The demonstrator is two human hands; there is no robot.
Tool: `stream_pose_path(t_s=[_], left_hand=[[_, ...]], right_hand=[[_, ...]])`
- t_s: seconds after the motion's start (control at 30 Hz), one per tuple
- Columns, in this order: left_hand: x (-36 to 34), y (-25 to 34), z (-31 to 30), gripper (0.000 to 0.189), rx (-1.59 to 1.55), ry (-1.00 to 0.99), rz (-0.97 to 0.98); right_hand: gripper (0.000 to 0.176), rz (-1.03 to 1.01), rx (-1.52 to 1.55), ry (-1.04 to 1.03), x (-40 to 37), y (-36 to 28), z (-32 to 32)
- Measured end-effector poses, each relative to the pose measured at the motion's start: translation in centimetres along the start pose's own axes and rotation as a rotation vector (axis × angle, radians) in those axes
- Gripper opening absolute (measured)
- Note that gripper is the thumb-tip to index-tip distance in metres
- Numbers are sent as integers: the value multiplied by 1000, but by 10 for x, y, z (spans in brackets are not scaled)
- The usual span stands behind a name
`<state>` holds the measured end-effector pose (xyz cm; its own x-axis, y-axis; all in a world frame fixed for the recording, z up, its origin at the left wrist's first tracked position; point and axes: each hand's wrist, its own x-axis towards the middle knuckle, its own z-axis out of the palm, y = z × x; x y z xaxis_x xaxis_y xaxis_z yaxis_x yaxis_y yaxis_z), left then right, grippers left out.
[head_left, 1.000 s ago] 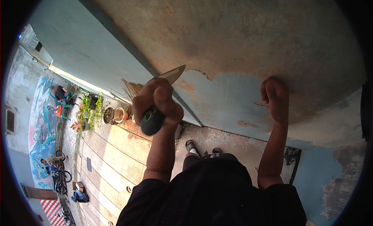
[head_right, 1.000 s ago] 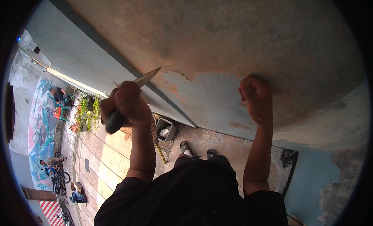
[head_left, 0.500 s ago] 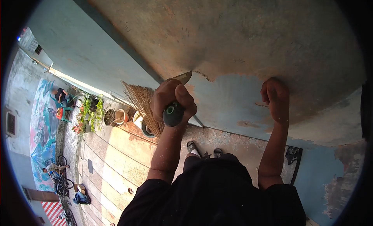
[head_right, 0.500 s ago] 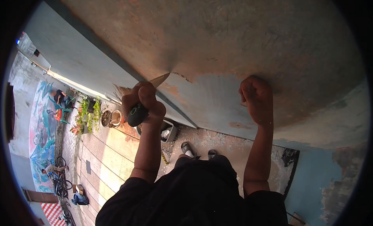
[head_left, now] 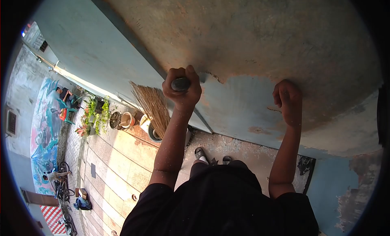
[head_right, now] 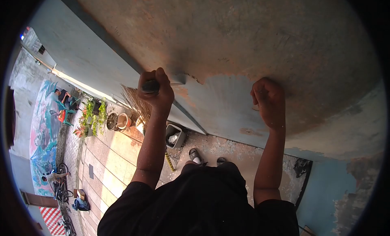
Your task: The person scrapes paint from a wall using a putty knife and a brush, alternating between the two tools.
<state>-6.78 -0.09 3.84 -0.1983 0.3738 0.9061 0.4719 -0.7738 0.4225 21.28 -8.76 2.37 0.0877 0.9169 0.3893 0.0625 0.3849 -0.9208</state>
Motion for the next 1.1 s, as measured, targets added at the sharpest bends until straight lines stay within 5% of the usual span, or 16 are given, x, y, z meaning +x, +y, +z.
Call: stream_pose_path(t_s=[0.1, 0.27, 0.33, 0.4, 0.6, 0.63, 0.7, 0.73, 0.8, 0.93, 1.1], left_hand=[[0, 17, -20, 28, -189, 154, -16], [30, 65, -44, 34, -498, 111, 102], [9, 22, -11, 26, -106, 153, 179], [-12, -1, 7, 24, 26, -29, -17], [3, 43, -29, 22, -138, 27, -2], [18, 63, -35, 21, -435, 17, 23], [23, 64, -41, 42, -381, 50, 91], [20, 44, -29, 36, -441, 25, 140], [0, 19, 5, 29, -8, 28, 78], [-22, -2, 5, 25, -39, -114, 103], [19, 56, -39, 15, -641, 77, 170]], right_hand=[[33, 6, -18, -2, 1, 2, 0], [33, -13, -14, 12, 2, 1, 2], [33, -8, -10, 15, 4, 1, 0], [33, 6, -5, 10, -2, 2, 1], [32, -1, -44, 16, 1, 0, 2], [33, -9, -30, 12, 1, 2, 1], [33, -20, -19, 11, 2, 3, 0], [34, -18, -25, 20, 2, 2, 1], [34, -12, -30, 23, 0, 2, 1], [38, -42, -3, 4, 6, 1, -2], [40, -10, 7, -10, 2, 3, -2]])
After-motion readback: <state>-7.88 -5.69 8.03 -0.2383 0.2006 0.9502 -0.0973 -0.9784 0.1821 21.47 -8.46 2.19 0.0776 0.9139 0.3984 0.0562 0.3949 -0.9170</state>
